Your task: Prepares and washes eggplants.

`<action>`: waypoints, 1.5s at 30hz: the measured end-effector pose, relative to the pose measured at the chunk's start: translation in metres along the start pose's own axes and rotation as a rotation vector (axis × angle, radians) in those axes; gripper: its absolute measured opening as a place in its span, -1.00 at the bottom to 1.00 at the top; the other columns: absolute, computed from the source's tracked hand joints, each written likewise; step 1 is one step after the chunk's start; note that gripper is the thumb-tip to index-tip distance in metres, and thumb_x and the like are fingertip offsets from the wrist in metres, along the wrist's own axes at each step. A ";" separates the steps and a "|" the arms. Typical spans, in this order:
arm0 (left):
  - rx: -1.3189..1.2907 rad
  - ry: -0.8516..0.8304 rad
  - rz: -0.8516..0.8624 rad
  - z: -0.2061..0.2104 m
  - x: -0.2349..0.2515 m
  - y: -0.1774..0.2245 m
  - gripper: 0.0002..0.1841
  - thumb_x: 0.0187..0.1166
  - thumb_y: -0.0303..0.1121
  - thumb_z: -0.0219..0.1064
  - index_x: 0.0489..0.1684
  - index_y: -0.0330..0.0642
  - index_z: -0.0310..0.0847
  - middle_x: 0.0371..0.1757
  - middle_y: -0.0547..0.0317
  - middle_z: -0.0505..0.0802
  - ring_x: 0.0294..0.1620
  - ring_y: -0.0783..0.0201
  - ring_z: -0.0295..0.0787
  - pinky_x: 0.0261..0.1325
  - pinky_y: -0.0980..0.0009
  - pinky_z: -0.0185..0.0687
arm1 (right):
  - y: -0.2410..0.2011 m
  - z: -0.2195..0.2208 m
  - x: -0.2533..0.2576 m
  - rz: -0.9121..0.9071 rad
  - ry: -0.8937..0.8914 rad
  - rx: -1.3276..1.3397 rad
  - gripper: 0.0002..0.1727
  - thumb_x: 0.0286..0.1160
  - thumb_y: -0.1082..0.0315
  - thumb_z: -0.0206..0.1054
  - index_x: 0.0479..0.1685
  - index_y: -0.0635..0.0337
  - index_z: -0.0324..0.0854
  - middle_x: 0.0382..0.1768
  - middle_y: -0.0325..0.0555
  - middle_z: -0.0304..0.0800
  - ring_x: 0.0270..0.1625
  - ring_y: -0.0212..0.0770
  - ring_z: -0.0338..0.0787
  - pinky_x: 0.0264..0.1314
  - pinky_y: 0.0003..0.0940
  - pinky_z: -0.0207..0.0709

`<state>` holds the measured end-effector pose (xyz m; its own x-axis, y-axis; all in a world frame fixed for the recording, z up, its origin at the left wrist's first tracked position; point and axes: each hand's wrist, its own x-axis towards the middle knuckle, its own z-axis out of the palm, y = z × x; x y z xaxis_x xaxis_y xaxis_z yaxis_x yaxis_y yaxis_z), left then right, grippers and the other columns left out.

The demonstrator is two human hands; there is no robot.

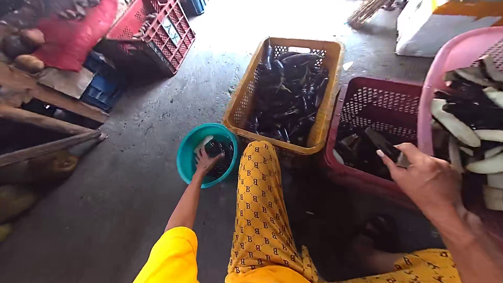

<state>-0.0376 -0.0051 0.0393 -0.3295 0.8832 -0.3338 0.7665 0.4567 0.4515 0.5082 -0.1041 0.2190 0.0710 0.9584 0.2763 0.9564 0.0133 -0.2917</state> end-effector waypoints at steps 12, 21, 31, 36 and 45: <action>-0.123 -0.371 -0.030 0.031 0.055 0.019 0.19 0.41 0.23 0.50 0.88 -0.27 -0.21 0.66 -0.43 0.44 0.64 -0.31 0.42 0.66 -0.23 0.29 | 0.009 0.002 0.000 0.051 -0.033 -0.076 -0.53 0.67 0.13 0.29 0.04 0.52 0.67 -0.31 0.63 0.73 -0.27 0.69 0.75 -0.29 0.60 0.41; -0.490 -0.572 -0.115 0.058 0.030 0.021 -0.65 0.74 -0.15 0.26 0.18 -0.28 0.60 -0.20 0.12 0.76 -0.30 0.37 0.66 -0.13 0.34 0.65 | 0.008 0.005 0.000 0.051 -0.060 -0.093 -0.56 0.67 0.16 0.31 0.05 0.51 0.68 -0.31 0.61 0.74 -0.26 0.68 0.76 -0.27 0.60 0.42; 0.178 -0.282 0.043 0.060 0.024 0.033 -0.35 0.72 0.04 0.20 0.64 -0.26 0.39 0.42 -0.34 0.71 0.51 -0.27 0.60 0.54 -0.28 0.40 | 0.004 0.001 -0.001 0.057 -0.048 -0.076 -0.61 0.63 0.24 0.36 0.05 0.52 0.67 -0.33 0.62 0.73 -0.26 0.70 0.75 -0.27 0.59 0.41; -0.200 -0.113 0.175 0.051 0.042 0.016 -0.23 0.42 -0.29 0.55 0.65 -0.35 0.31 0.28 -0.40 0.76 0.36 -0.26 0.70 0.48 -0.21 0.49 | 0.007 -0.001 -0.002 0.072 -0.048 -0.054 -0.62 0.63 0.25 0.39 0.07 0.49 0.67 -0.33 0.60 0.74 -0.26 0.68 0.76 -0.28 0.59 0.43; -0.631 0.263 0.371 0.000 0.028 0.023 -0.27 0.33 -0.40 0.64 0.49 -0.47 0.37 0.23 -0.29 0.77 0.25 0.00 0.77 0.39 0.03 0.65 | 0.005 -0.007 -0.002 0.061 -0.008 -0.042 -0.65 0.58 0.26 0.45 0.05 0.43 0.68 -0.38 0.53 0.74 -0.32 0.63 0.77 -0.36 0.52 0.46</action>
<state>-0.0294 0.0300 0.0403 -0.2929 0.9506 0.1032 0.4190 0.0306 0.9075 0.5148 -0.1082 0.2233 0.1271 0.9594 0.2517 0.9614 -0.0568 -0.2690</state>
